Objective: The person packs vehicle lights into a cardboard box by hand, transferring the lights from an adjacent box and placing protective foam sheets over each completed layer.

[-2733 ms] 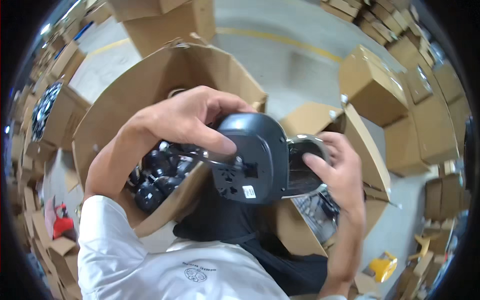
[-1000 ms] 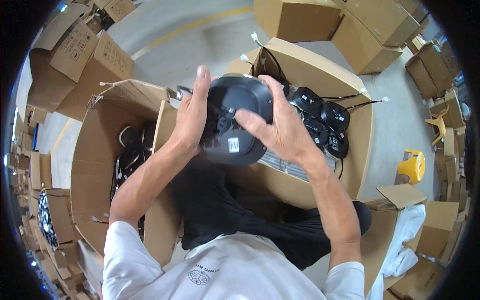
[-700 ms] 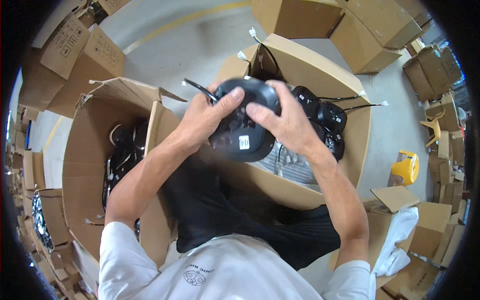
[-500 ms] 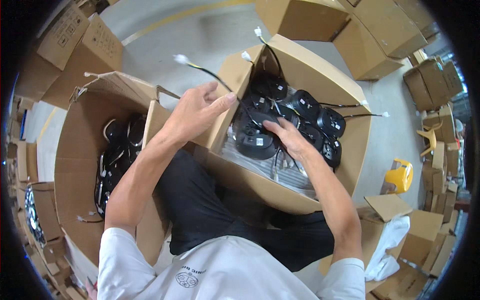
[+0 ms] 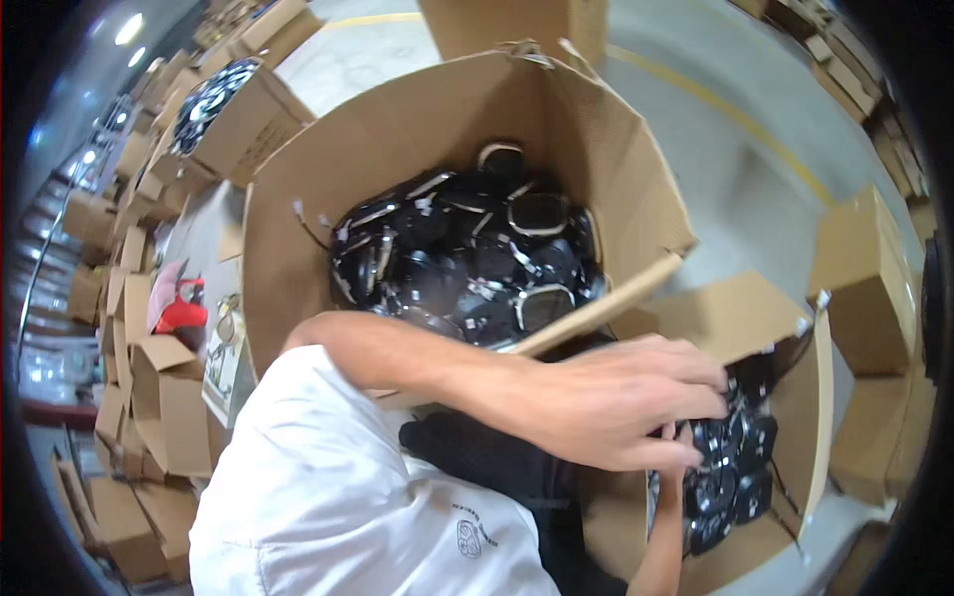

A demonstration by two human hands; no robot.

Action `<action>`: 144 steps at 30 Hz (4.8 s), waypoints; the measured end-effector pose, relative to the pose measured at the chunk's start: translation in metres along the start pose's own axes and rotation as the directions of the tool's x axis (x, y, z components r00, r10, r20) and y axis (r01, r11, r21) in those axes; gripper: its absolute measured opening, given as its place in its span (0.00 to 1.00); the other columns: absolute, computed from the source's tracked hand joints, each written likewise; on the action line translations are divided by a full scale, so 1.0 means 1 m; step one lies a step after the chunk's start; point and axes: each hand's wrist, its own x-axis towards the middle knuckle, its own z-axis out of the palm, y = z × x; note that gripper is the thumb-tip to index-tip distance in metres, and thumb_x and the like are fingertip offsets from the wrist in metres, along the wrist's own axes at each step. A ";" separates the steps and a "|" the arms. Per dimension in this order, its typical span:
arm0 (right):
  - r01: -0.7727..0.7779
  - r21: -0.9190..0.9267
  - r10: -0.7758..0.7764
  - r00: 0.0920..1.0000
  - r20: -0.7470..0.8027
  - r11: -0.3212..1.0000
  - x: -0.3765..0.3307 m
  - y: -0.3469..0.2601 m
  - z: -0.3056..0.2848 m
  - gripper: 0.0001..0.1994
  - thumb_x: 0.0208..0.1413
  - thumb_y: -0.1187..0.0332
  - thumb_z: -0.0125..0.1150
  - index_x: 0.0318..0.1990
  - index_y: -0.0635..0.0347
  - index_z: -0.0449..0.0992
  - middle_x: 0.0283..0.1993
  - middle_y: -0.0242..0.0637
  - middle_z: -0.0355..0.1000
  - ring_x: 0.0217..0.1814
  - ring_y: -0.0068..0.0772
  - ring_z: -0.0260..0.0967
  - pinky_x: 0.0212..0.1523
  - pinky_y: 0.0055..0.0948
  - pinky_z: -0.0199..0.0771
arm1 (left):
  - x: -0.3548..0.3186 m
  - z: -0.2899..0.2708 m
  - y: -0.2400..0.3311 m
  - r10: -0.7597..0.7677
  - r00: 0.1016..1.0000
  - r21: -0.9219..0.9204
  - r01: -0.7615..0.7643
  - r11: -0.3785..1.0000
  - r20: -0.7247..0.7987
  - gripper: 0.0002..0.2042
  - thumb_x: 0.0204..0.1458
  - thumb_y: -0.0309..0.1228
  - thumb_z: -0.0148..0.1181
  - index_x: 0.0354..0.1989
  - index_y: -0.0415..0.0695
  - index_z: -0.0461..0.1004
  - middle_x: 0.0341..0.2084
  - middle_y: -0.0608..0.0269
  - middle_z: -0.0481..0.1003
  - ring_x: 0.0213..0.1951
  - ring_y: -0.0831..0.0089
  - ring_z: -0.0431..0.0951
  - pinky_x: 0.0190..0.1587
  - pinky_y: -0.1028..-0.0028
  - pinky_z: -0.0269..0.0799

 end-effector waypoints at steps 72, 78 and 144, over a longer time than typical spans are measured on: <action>0.353 0.540 -0.235 0.932 -0.276 0.764 -0.145 -0.320 -0.237 0.46 0.64 0.51 0.86 0.78 0.71 0.66 0.70 0.46 0.76 0.70 0.35 0.76 0.75 0.37 0.76 | 0.054 0.120 0.056 -0.137 0.984 -0.335 0.167 0.927 0.112 0.44 0.75 0.38 0.70 0.89 0.31 0.50 0.76 0.47 0.69 0.77 0.64 0.69 0.82 0.63 0.64; -0.116 0.367 0.119 0.993 0.015 0.923 -0.095 -0.118 -0.212 0.40 0.64 0.54 0.84 0.74 0.72 0.73 0.65 0.46 0.82 0.65 0.36 0.81 0.70 0.40 0.80 | 0.030 0.038 0.024 -0.205 0.899 0.110 0.175 0.978 0.388 0.42 0.64 0.44 0.77 0.82 0.33 0.69 0.82 0.43 0.67 0.80 0.52 0.71 0.82 0.52 0.68; -0.061 0.844 -0.378 0.910 -0.172 -0.533 -0.133 -0.392 -0.158 0.24 0.74 0.57 0.72 0.67 0.66 0.80 0.60 0.51 0.85 0.61 0.46 0.83 0.61 0.44 0.90 | -0.092 -0.188 0.027 -0.333 0.922 -0.354 0.383 0.853 0.195 0.29 0.50 0.31 0.89 0.60 0.37 0.84 0.56 0.57 0.85 0.58 0.69 0.83 0.66 0.67 0.79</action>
